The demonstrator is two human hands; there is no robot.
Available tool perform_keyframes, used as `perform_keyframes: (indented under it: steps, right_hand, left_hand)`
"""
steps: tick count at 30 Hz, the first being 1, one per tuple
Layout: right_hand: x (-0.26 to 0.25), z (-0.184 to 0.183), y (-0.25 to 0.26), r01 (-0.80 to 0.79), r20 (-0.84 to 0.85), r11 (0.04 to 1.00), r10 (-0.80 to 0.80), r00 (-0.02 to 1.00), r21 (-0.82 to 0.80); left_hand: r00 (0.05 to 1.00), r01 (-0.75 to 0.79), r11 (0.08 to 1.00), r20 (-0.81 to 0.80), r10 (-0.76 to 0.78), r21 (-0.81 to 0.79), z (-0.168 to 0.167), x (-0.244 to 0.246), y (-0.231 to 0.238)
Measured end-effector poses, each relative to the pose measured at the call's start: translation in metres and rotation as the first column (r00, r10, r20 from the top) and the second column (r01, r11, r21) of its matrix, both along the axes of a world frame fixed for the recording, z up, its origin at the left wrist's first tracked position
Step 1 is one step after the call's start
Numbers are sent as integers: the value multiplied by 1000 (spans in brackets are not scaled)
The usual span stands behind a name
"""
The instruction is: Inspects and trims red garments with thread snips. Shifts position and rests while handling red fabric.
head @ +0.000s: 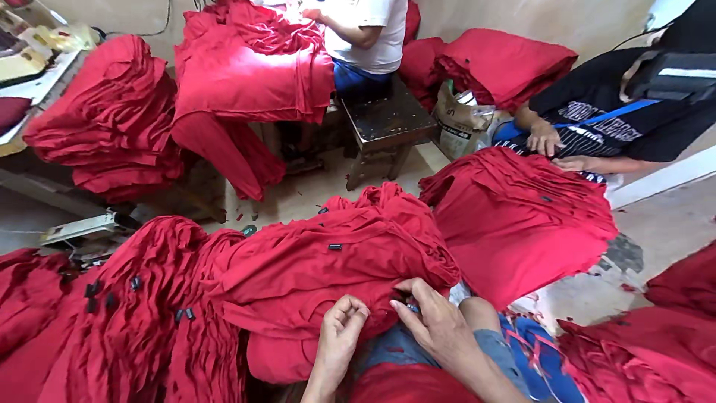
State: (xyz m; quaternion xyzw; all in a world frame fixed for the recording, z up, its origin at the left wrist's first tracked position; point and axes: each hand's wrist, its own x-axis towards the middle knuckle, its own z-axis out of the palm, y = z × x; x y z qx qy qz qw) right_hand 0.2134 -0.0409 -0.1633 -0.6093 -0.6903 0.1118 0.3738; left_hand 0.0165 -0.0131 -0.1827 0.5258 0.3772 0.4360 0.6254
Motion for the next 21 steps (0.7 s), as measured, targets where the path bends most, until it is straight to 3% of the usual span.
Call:
perform_keyframes:
  steps: [6,16,19,21]
  right_hand:
    - [-8,5,-7,-84,120,992,71,990,99]
    - [-13,0,-5,-94,204,992,76,976,83]
    - [-8,-3,-3,-58,24,998,58,998,-1]
    - [-4,-3,1,-33,-203,981,-6,979,-190]
  left_hand:
    - [999,1,998,-53,2,61,4,-1,-2]
    - [991,35,991,-136,-17,128,7,-1,-7]
    - [992,14,992,-130,2,122,5,-1,-5]
    - [994,5,995,-105,6,101,4,-2,-4]
